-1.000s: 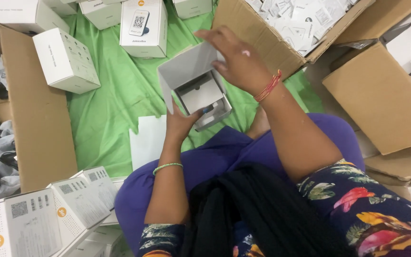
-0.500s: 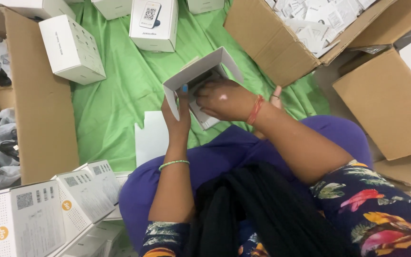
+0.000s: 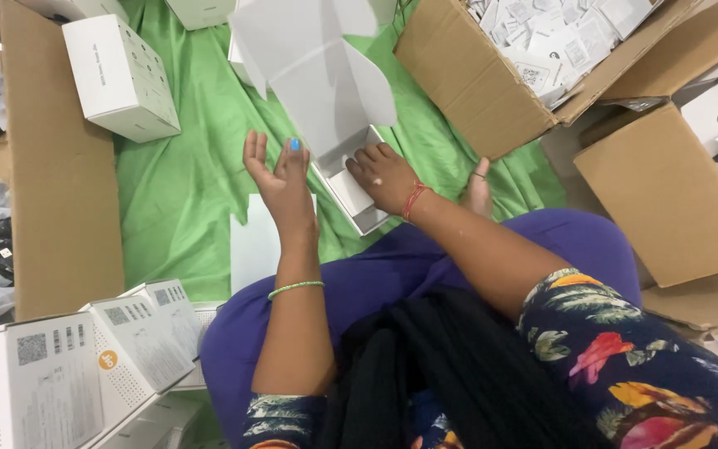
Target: The person packs electronic components and instruction leaflets into small white boxes and organizes them into larger cardboard shipping boxes.
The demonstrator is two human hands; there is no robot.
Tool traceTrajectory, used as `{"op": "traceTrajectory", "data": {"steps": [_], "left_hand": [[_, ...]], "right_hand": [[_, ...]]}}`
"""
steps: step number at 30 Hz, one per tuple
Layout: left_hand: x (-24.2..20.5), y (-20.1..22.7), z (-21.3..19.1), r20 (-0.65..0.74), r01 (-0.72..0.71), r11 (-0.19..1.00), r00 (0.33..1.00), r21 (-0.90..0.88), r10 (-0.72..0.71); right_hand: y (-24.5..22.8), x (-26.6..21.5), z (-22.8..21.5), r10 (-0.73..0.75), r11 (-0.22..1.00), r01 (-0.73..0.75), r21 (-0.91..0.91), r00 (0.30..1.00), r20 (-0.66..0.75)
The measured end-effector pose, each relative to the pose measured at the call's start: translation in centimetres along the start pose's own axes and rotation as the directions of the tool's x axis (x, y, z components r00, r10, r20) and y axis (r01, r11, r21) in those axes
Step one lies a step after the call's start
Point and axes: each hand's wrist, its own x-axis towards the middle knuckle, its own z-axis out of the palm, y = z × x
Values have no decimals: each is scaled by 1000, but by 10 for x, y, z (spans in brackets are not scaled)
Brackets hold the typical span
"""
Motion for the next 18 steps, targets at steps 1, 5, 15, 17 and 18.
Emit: {"op": "traceTrajectory", "data": {"steps": [1, 5, 15, 17, 18], "left_hand": [[3, -8, -2, 71, -61, 991, 995, -118, 70], [-3, -14, -2, 189, -188, 976, 968, 109, 166], [1, -39, -8, 267, -336, 757, 939, 561, 218], [-9, -16, 2, 278, -354, 808, 929, 472, 245], [-11, -10, 5, 323, -201, 952, 939, 232, 119]], "right_hand": [[2, 2, 1, 9, 999, -9, 38, 1000, 0], [5, 16, -44, -27, 999, 22, -48, 995, -96], [58, 13, -109, 308, 678, -299, 672, 945, 109], [63, 12, -105, 309, 605, -277, 747, 946, 101], [63, 12, -105, 270, 574, -242, 782, 958, 98]]}}
